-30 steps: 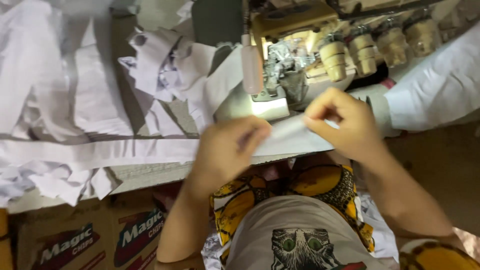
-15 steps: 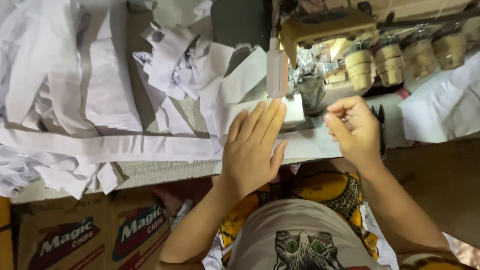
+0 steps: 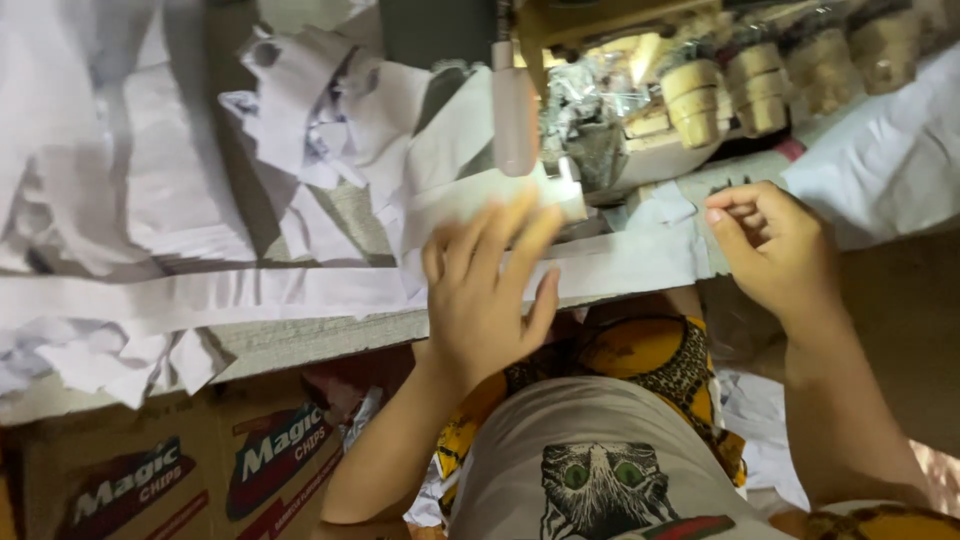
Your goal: Folding and stacking small white fabric strips at a sewing workstation
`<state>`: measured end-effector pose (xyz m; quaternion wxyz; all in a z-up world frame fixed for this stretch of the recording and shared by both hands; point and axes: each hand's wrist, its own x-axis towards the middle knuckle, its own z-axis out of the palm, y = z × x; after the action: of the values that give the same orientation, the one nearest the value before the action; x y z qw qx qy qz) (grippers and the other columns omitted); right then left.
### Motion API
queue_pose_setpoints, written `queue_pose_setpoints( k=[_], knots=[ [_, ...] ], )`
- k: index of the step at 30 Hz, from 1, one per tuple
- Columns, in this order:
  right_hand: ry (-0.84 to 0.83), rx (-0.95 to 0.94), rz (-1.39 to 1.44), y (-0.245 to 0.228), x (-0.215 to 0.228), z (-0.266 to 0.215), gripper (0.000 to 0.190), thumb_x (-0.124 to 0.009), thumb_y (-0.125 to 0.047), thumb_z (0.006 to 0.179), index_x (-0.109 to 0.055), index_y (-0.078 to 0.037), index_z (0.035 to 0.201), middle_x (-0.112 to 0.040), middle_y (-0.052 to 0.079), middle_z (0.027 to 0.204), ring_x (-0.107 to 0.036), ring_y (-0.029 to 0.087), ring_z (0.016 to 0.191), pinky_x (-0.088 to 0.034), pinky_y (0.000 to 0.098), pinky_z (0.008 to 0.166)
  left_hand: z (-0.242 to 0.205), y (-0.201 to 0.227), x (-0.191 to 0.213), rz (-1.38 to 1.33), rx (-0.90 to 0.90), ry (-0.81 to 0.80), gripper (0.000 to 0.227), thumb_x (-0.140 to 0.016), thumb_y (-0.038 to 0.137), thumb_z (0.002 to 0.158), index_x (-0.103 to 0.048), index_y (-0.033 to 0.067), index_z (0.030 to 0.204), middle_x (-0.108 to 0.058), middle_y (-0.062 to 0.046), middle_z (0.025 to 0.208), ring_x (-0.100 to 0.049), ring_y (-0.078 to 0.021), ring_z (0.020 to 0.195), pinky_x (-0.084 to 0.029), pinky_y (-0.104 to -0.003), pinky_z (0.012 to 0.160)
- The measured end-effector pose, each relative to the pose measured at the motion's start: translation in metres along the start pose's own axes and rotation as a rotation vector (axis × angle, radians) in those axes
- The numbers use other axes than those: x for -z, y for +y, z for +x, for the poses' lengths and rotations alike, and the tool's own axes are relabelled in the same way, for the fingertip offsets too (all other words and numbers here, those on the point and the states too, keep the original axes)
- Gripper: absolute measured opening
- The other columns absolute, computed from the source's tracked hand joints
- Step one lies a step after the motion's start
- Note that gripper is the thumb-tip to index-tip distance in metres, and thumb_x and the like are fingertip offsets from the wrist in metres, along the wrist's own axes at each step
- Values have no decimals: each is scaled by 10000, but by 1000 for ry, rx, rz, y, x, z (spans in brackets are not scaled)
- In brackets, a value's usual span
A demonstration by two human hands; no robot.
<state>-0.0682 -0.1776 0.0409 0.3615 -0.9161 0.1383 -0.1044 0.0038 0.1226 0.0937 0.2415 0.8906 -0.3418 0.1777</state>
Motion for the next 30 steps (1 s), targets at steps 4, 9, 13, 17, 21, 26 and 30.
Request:
queue_pose_setpoints(
  k=[4,9,13,17,21,26,30],
  knots=[
    [-97,192,-72,8,14,1,114,-698,8,995,-775,-28,1071,-690,54,848,-503,125,627,-406,280,600,-15,6,-32,-297,-258,165,283,-748,34,880,-724,131,1145,-743,-55,1036,-637,-184,900,-466,-344,819],
    [-256,226,-130,6,8,3,131,-791,-122,891,-783,-72,1012,-679,30,997,-597,148,727,-486,287,676,-17,12,-73,-207,-133,-82,224,-624,135,962,-725,105,1160,-716,-33,1135,-627,-260,971,-508,-376,766],
    [-249,244,-145,4,10,7,48,-758,-74,857,-721,-101,846,-667,19,931,-637,168,772,-498,307,758,-19,19,-90,-103,-87,-84,245,-661,214,945,-722,152,1174,-705,-13,1083,-612,-266,950,-489,-401,758],
    [-272,284,45,1,17,9,163,-767,7,822,-633,-59,755,-685,64,883,-668,183,872,-494,294,833,-17,22,-91,-112,-70,-71,126,-759,122,857,-711,173,963,-663,-35,1008,-590,-268,846,-483,-377,647],
    [-381,96,380,15,23,0,129,-741,-15,845,-626,-75,855,-743,102,1020,-696,193,1027,-509,313,983,-8,23,-62,-381,-15,-134,74,-669,170,954,-665,97,952,-699,-33,1033,-622,-249,882,-511,-341,703],
    [-347,-74,634,-6,14,4,110,-735,-18,871,-647,-51,927,-726,111,1009,-691,181,974,-537,254,876,9,14,7,-787,392,-395,115,-663,207,961,-682,93,962,-707,9,758,-635,-117,637,-458,-285,566],
    [-364,-182,921,-33,-2,17,96,-687,32,881,-593,13,887,-697,262,1004,-708,290,848,-661,315,696,7,2,35,-845,416,-333,113,-647,207,985,-689,113,939,-608,59,585,-499,-35,490,-350,-220,460]
  ],
)
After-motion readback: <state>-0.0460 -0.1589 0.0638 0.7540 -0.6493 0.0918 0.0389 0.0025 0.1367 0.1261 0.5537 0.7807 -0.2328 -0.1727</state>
